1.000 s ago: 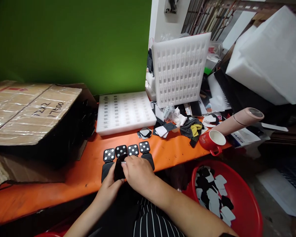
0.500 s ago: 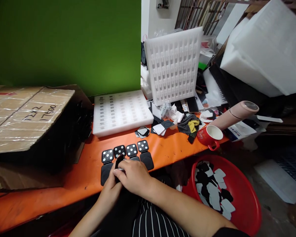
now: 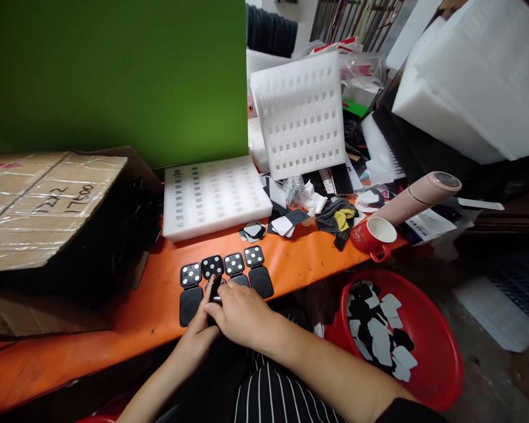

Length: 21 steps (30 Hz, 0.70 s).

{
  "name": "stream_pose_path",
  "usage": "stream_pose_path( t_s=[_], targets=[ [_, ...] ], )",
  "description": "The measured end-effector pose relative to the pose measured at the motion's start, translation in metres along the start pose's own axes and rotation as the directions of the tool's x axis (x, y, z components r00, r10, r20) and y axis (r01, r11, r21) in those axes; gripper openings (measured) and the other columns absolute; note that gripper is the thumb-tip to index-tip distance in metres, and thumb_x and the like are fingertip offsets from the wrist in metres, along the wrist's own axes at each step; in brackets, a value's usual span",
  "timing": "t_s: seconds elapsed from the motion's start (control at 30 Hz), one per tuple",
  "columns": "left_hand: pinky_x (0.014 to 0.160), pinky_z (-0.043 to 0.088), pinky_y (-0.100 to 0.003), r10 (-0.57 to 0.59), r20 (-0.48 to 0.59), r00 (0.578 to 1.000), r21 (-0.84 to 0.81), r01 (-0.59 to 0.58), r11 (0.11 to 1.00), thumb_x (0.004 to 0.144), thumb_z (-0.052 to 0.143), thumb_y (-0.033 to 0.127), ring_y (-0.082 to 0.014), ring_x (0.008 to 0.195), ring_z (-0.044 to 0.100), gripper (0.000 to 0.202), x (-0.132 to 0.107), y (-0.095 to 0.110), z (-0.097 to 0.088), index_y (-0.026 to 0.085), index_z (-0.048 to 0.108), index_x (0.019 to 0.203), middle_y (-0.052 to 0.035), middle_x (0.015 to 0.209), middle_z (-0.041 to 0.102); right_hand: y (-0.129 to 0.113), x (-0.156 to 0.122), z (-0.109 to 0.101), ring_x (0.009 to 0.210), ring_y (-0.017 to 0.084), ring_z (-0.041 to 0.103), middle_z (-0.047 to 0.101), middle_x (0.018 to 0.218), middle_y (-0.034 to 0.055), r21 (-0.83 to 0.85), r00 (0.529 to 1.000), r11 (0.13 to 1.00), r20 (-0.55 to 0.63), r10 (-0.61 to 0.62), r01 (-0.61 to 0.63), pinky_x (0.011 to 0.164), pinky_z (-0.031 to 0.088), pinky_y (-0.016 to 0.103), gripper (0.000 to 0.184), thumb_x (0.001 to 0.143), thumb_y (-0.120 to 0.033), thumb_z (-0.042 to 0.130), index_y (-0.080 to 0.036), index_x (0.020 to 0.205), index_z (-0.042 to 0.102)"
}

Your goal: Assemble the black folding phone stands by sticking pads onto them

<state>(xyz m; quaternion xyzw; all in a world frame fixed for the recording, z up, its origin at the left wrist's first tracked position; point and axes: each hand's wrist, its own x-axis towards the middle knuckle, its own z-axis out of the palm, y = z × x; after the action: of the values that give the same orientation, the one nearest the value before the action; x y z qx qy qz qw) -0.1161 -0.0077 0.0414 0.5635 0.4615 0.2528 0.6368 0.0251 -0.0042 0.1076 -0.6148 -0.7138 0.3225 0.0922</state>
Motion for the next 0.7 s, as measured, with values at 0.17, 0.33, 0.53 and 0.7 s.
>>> stream_pose_path(
  t_s=[0.17, 0.33, 0.53, 0.7],
  targets=[
    [0.114, 0.008, -0.046, 0.017, -0.03, 0.999, 0.055, -0.016, 0.998, 0.08, 0.047, 0.018, -0.0243, 0.141, 0.01, 0.074, -0.0017, -0.0035, -0.0012, 0.023, 0.014, 0.146, -0.0056, 0.154, 0.015, -0.0018, -0.0005, 0.0028, 0.086, 0.024, 0.059, 0.061, 0.093, 0.0118, -0.008, 0.999, 0.999, 0.024, -0.041, 0.041, 0.077, 0.045, 0.035, 0.03, 0.091, -0.035, 0.042, -0.012, 0.095, 0.06],
    [0.114, 0.005, -0.044, 0.002, -0.02, 1.0, 0.048, -0.001, 0.999, 0.072, 0.048, 0.01, -0.0236, 0.141, 0.008, 0.082, -0.0033, -0.0008, 0.0006, 0.024, 0.015, 0.146, -0.0039, 0.155, 0.014, 0.0028, 0.0012, 0.0043, 0.087, 0.022, 0.058, 0.061, 0.093, 0.0118, 0.076, 1.0, 0.997, -0.019, -0.01, 0.012, 0.078, 0.043, 0.034, 0.027, 0.09, -0.035, 0.046, -0.012, 0.095, 0.059],
    [0.114, 0.007, -0.044, -0.03, -0.023, 0.999, -0.016, 0.029, 0.999, 0.072, 0.048, 0.014, -0.024, 0.141, 0.005, 0.08, -0.0051, 0.005, 0.0029, 0.022, 0.016, 0.145, -0.0048, 0.153, 0.02, 0.0, -0.0007, 0.0053, 0.085, 0.022, 0.058, 0.061, 0.089, 0.0105, 0.026, 0.998, 0.998, -0.027, -0.059, 0.06, 0.076, 0.043, 0.033, 0.027, 0.091, -0.034, 0.044, -0.013, 0.09, 0.061],
    [0.114, 0.005, -0.045, -0.031, -0.068, 0.997, 0.0, 0.031, 1.0, 0.072, 0.05, 0.019, -0.0254, 0.141, 0.005, 0.078, -0.0057, 0.0056, 0.001, 0.023, 0.021, 0.144, -0.0049, 0.151, 0.026, -0.0039, -0.0009, 0.004, 0.086, 0.021, 0.058, 0.061, 0.091, 0.0103, -0.003, 0.997, 0.998, -0.043, -0.066, 0.066, 0.078, 0.043, 0.033, 0.027, 0.092, -0.032, 0.042, -0.013, 0.094, 0.061]
  ],
)
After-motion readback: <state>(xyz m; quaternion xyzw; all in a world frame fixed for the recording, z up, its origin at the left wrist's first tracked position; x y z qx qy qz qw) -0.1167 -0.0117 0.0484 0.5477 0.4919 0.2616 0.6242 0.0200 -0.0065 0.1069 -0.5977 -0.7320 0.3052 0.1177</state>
